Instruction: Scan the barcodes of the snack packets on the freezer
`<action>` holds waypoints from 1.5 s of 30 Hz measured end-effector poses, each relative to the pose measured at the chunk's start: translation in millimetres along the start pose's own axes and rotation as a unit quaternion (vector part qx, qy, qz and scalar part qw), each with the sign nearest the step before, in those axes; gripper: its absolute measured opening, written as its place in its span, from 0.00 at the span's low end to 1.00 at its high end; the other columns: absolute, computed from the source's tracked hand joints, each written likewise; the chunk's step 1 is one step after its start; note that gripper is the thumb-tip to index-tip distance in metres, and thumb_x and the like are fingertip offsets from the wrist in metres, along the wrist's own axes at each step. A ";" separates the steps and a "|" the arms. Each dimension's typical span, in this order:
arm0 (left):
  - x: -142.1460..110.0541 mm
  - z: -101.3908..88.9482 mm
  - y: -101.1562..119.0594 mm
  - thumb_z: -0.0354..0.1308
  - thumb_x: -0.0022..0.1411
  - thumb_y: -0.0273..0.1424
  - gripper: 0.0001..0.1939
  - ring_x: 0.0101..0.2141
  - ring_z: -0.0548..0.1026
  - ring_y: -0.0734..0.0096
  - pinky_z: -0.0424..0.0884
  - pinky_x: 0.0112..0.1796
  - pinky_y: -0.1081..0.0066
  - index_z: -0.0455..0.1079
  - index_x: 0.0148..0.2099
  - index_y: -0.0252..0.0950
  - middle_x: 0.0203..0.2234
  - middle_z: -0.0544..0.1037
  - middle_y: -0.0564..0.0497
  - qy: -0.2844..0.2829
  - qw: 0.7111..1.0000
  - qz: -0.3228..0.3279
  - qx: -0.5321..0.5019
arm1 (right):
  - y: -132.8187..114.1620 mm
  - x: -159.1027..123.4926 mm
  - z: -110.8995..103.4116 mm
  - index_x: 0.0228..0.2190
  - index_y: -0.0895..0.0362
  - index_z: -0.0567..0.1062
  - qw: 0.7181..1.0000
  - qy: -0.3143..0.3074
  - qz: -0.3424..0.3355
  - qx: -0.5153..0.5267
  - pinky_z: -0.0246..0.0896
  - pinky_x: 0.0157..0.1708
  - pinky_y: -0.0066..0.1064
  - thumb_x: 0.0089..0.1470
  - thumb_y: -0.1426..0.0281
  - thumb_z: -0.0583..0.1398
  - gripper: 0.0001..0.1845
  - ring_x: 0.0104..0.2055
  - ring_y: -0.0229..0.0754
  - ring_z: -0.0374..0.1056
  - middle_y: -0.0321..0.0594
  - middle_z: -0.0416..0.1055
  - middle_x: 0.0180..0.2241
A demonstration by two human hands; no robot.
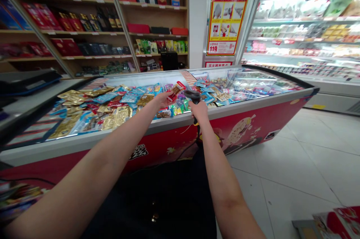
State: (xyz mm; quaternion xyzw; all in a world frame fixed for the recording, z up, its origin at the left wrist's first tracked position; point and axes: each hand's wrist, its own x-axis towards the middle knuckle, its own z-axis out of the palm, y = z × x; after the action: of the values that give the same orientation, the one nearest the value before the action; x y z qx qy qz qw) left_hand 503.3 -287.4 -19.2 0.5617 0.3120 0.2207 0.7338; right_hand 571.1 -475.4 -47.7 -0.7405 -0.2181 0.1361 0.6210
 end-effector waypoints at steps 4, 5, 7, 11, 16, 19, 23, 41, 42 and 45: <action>-3.6 -13.5 4.6 0.68 0.53 0.25 0.11 0.30 0.78 0.71 0.78 0.38 0.69 0.68 0.34 0.37 0.24 0.76 0.55 0.029 0.999 0.033 0.010 | -16.2 -8.6 15.2 0.24 0.55 0.67 0.999 -0.017 0.009 0.042 0.61 0.14 0.27 0.59 0.66 0.62 0.13 0.14 0.36 0.62 0.31 0.65 0.16; -4.6 -16.6 6.4 0.67 0.53 0.23 0.10 0.28 0.78 0.72 0.77 0.37 0.68 0.67 0.33 0.36 0.23 0.76 0.55 0.033 0.999 0.039 0.009 | -21.2 -10.9 19.3 0.24 0.55 0.67 0.998 -0.025 0.012 0.057 0.62 0.14 0.27 0.59 0.66 0.62 0.14 0.14 0.36 0.62 0.32 0.65 0.16; -6.2 -23.2 10.4 0.64 0.53 0.20 0.09 0.27 0.77 0.73 0.77 0.37 0.68 0.67 0.33 0.35 0.21 0.75 0.55 0.041 0.998 0.047 0.016 | -31.8 -15.2 27.0 0.24 0.55 0.67 0.996 -0.036 0.017 0.079 0.62 0.14 0.27 0.60 0.67 0.61 0.14 0.14 0.36 0.62 0.31 0.65 0.16; -9.2 -39.3 18.1 0.60 0.52 0.17 0.11 0.26 0.76 0.71 0.78 0.37 0.65 0.64 0.32 0.36 0.20 0.73 0.56 0.067 0.994 0.069 0.044 | -51.7 -22.2 40.9 0.24 0.55 0.67 0.995 -0.048 0.012 0.085 0.63 0.15 0.27 0.61 0.66 0.61 0.15 0.14 0.36 0.63 0.31 0.65 0.15; -17.6 -65.1 24.3 0.62 0.49 0.16 0.16 0.26 0.77 0.70 0.78 0.35 0.64 0.58 0.30 0.37 0.19 0.69 0.58 0.111 0.985 0.099 0.084 | -67.4 -30.4 59.3 0.22 0.56 0.68 0.994 -0.081 0.002 0.072 0.66 0.16 0.29 0.61 0.63 0.61 0.18 0.16 0.39 0.65 0.35 0.67 0.16; -23.5 -79.0 25.6 0.62 0.48 0.16 0.16 0.28 0.78 0.69 0.78 0.37 0.64 0.58 0.29 0.37 0.19 0.69 0.59 0.121 0.982 0.106 0.103 | -72.2 -35.7 70.9 0.23 0.56 0.69 0.993 -0.097 -0.004 0.066 0.65 0.16 0.29 0.61 0.62 0.61 0.17 0.16 0.39 0.65 0.36 0.68 0.17; -26.6 -90.6 24.2 0.59 0.51 0.16 0.14 0.30 0.79 0.66 0.78 0.39 0.62 0.59 0.29 0.38 0.19 0.68 0.58 0.125 0.979 0.106 0.117 | -77.9 -43.2 82.9 0.22 0.56 0.68 0.990 -0.113 -0.003 0.079 0.65 0.15 0.28 0.61 0.64 0.61 0.17 0.16 0.38 0.64 0.36 0.67 0.17; -20.4 -102.5 17.5 0.63 0.46 0.16 0.17 0.25 0.73 0.72 0.77 0.33 0.67 0.58 0.28 0.37 0.19 0.65 0.60 0.144 0.973 0.123 0.131 | -91.0 -58.7 91.4 0.20 0.57 0.68 0.992 -0.112 -0.006 0.065 0.63 0.14 0.27 0.62 0.64 0.60 0.20 0.14 0.36 0.62 0.36 0.66 0.15; -20.0 -103.0 17.3 0.64 0.46 0.16 0.17 0.24 0.73 0.72 0.76 0.32 0.68 0.58 0.28 0.37 0.19 0.65 0.60 0.146 0.973 0.124 0.128 | -91.3 -59.1 91.6 0.20 0.57 0.68 0.991 -0.112 -0.005 0.067 0.62 0.14 0.27 0.61 0.64 0.60 0.20 0.14 0.36 0.62 0.36 0.67 0.15; -19.5 -104.0 16.7 0.63 0.46 0.16 0.17 0.23 0.72 0.73 0.76 0.31 0.69 0.58 0.27 0.37 0.18 0.66 0.60 0.150 0.973 0.126 0.124 | -90.9 -59.8 92.4 0.19 0.57 0.68 0.991 -0.112 -0.007 0.072 0.63 0.14 0.28 0.60 0.65 0.60 0.20 0.14 0.37 0.62 0.36 0.66 0.15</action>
State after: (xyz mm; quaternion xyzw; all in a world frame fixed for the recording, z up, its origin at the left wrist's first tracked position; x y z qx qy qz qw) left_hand 416.6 -224.5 -17.1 0.6432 0.3703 0.3530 0.5697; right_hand 461.5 -413.3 19.5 -0.6721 -0.2813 0.2290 0.6455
